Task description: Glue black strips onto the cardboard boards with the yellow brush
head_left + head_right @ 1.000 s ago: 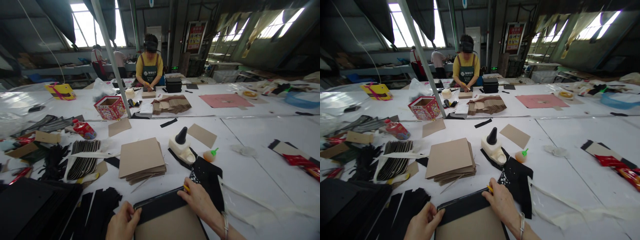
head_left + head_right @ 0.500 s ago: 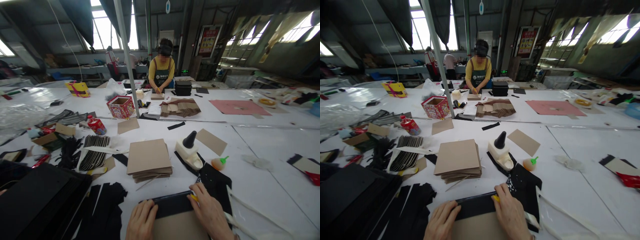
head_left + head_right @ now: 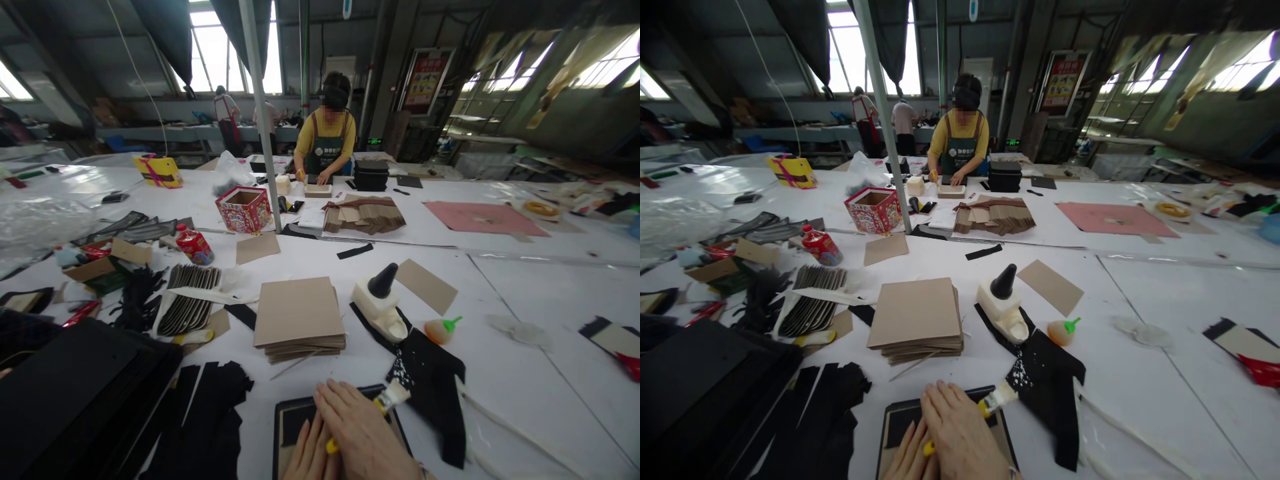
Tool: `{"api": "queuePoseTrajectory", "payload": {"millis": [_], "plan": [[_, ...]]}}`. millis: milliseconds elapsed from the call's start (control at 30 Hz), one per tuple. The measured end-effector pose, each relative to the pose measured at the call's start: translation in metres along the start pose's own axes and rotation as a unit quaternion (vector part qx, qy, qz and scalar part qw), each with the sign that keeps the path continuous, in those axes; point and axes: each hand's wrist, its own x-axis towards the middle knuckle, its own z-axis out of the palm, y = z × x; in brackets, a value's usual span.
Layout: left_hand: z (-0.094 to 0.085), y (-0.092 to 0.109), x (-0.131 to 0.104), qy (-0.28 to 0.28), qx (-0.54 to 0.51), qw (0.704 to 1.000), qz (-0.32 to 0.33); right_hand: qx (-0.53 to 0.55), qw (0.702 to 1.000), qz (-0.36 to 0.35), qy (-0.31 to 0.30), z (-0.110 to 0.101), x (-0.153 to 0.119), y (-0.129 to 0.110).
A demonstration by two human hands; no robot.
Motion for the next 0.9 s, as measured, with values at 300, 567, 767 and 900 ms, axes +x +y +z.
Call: {"api": "queuePoseTrajectory", "payload": {"millis": [300, 567, 767, 900], "plan": [[0.005, 0.000, 0.009, 0.077, 0.000, 0.997, -0.003, 0.045, 0.987, 0.077, -0.131, -0.007, -0.015, 0.011], [-0.022, -0.018, 0.017, -0.055, 0.052, 0.993, 0.089, -0.007, 0.983, 0.114, -0.145, -0.050, -0.045, 0.056], [-0.018, -0.009, 0.011, -0.053, 0.039, 0.997, 0.042, -0.145, 0.926, 0.294, -0.187, -0.071, -0.057, 0.075], [-0.027, -0.008, 0.025, -0.068, 0.019, 0.997, 0.010, -0.120, 0.938, 0.287, -0.151, -0.058, -0.075, 0.063]]}}
